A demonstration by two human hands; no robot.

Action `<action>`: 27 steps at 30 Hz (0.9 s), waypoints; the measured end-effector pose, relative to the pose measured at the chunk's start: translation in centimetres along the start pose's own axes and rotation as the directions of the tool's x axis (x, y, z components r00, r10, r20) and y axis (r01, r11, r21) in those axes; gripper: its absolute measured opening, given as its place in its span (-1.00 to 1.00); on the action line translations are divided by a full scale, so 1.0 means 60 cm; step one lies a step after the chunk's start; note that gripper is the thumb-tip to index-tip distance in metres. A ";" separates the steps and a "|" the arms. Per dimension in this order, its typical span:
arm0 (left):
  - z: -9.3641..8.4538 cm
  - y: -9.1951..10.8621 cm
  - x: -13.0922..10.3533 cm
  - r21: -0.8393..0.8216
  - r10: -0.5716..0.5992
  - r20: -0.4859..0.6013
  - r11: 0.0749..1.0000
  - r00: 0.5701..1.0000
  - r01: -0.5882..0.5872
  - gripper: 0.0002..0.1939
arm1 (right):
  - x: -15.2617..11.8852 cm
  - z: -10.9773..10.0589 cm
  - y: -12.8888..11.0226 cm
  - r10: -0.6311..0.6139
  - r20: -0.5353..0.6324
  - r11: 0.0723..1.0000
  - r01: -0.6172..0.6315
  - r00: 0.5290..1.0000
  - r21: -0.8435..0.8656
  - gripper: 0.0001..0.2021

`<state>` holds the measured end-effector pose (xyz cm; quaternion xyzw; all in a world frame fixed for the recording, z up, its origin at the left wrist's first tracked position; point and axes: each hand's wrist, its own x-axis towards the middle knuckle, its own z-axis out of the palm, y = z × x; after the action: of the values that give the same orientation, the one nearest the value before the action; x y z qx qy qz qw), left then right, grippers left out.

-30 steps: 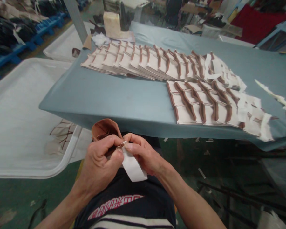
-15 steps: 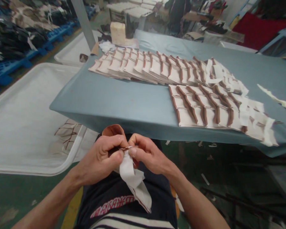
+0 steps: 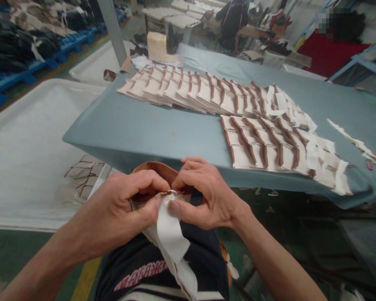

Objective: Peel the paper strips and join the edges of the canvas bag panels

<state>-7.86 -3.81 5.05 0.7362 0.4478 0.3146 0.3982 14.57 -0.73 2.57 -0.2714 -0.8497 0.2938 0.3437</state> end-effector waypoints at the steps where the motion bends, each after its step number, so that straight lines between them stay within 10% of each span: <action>1: 0.001 0.001 0.000 -0.013 -0.014 -0.003 1.000 1.000 0.013 -0.83 | 0.001 0.001 -0.002 0.031 0.024 0.999 -0.031 0.999 0.013 -0.79; 13: 0.015 -0.029 -0.009 0.100 0.188 -0.101 0.979 0.977 -0.178 -0.78 | 0.003 0.020 -0.030 0.430 0.123 0.819 -0.443 0.895 0.364 -0.86; 21: 0.024 -0.061 -0.004 0.111 0.538 -0.106 0.842 0.836 -0.528 -0.65 | -0.011 0.065 -0.037 0.578 0.206 0.444 -0.516 0.790 0.733 -0.80; 27: 0.029 -0.096 -0.010 0.109 0.481 -0.095 0.875 0.871 -0.471 -0.72 | -0.010 0.059 -0.014 0.579 0.246 0.432 -0.548 0.777 0.716 -0.80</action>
<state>-9.04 -3.25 -0.89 0.8194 0.2881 0.4277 0.2502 12.09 -2.78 0.79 -0.3751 -0.4997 0.7114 0.3216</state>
